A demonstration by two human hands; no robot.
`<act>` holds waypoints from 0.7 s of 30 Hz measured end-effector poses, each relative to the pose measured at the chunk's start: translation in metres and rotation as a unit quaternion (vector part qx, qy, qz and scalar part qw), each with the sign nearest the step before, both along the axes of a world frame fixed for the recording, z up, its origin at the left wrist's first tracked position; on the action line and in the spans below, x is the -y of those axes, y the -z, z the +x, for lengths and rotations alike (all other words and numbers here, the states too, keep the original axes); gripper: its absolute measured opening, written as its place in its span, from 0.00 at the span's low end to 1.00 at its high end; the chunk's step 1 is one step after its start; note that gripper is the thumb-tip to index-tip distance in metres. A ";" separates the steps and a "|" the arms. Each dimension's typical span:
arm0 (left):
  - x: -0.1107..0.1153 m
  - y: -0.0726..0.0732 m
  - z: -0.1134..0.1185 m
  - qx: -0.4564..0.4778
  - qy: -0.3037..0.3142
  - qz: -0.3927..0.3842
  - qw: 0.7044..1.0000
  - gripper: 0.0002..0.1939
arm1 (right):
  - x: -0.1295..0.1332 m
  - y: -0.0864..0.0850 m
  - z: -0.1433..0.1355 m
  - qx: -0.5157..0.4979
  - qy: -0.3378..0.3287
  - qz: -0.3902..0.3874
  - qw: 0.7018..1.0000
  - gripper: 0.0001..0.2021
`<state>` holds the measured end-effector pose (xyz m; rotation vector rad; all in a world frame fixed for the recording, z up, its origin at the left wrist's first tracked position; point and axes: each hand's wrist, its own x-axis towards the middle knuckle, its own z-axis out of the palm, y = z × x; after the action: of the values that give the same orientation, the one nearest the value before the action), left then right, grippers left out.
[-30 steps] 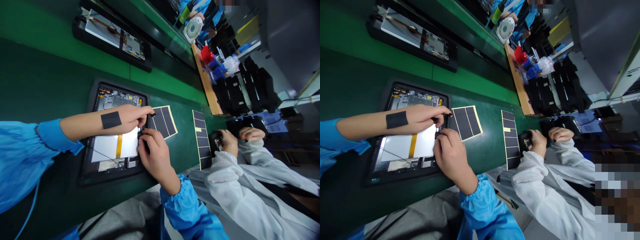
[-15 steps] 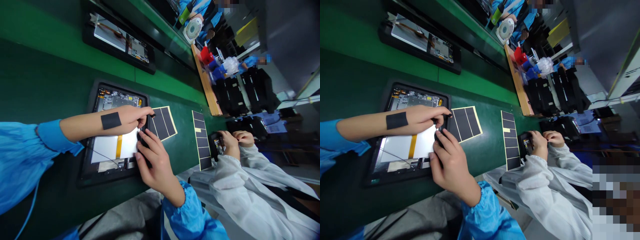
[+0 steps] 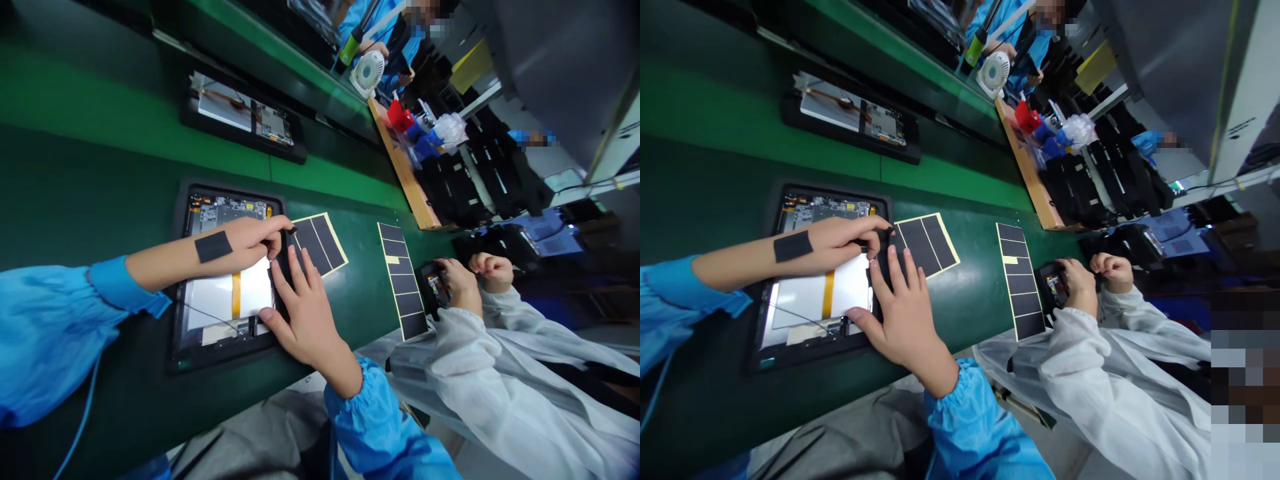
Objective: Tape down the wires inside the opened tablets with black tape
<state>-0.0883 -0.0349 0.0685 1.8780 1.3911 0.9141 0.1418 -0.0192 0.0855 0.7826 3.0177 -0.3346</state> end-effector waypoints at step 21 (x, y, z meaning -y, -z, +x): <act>0.136 0.054 0.014 0.243 -0.474 0.002 0.847 0.36 | -0.054 0.023 0.053 -0.324 0.247 -0.071 0.910 0.18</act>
<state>-0.0739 -0.1706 0.0143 0.7422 1.9499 1.6933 0.1945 0.0344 0.0624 1.7193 3.2268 -0.9887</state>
